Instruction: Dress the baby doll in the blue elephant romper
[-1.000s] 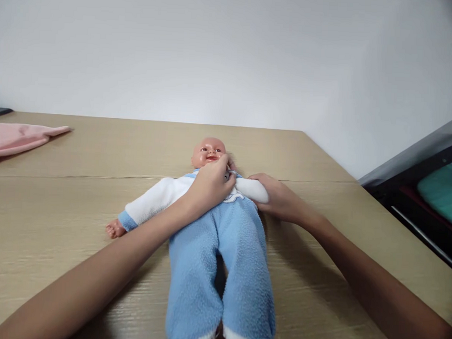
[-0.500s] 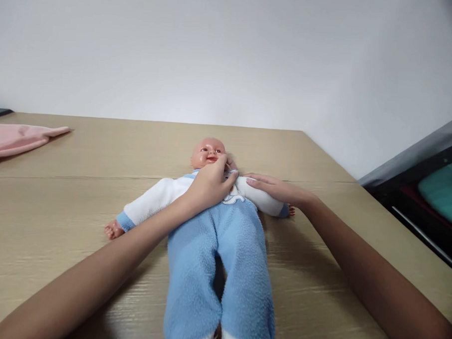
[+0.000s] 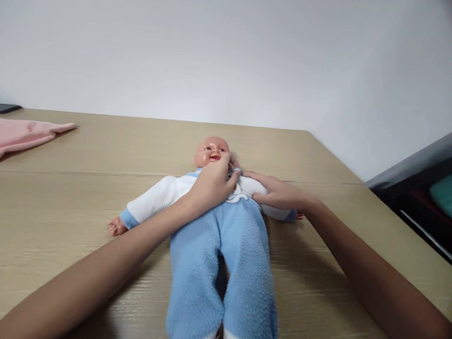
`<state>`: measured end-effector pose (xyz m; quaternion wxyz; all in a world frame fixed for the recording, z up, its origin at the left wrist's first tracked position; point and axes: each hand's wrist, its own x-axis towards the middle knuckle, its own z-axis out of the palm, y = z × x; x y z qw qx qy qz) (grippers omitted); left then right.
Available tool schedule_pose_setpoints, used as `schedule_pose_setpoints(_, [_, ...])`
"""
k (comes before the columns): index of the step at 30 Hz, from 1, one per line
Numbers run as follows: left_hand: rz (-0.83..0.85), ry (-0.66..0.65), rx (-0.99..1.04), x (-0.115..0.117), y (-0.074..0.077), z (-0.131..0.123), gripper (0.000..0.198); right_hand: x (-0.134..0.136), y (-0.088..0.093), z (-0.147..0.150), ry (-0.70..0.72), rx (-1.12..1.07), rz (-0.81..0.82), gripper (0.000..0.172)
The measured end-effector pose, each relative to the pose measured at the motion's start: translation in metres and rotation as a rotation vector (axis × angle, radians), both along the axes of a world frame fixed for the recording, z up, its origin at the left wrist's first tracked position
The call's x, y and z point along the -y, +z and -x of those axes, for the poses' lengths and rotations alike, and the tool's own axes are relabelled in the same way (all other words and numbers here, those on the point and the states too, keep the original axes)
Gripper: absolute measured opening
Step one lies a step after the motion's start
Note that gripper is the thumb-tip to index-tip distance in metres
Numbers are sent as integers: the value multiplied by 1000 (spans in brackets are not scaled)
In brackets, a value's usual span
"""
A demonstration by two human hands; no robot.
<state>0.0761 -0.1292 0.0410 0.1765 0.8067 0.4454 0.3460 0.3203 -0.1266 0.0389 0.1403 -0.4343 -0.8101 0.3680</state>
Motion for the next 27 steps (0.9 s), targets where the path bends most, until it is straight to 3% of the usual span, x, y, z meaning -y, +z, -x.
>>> schedule_pose_setpoints(7, [10, 11, 9, 3, 2, 0, 9, -2, -5, -12, -58, 5, -8, 67])
schedule_pose_setpoints(12, [1, 12, 12, 3, 2, 0, 9, 0, 1, -20, -108, 60, 37, 80])
schedule_pose_setpoints(19, [20, 27, -19, 4, 2, 0, 6, 7, 16, -9, -89, 153, 33, 48])
schedule_pose_setpoints(23, [28, 14, -22, 5, 3, 0, 6, 2, 8, -12, -71, 73, 71, 53])
schedule_pose_setpoints(27, [20, -2, -4, 4, 1, 1, 6, -6, -7, -23, -121, -74, 250, 62])
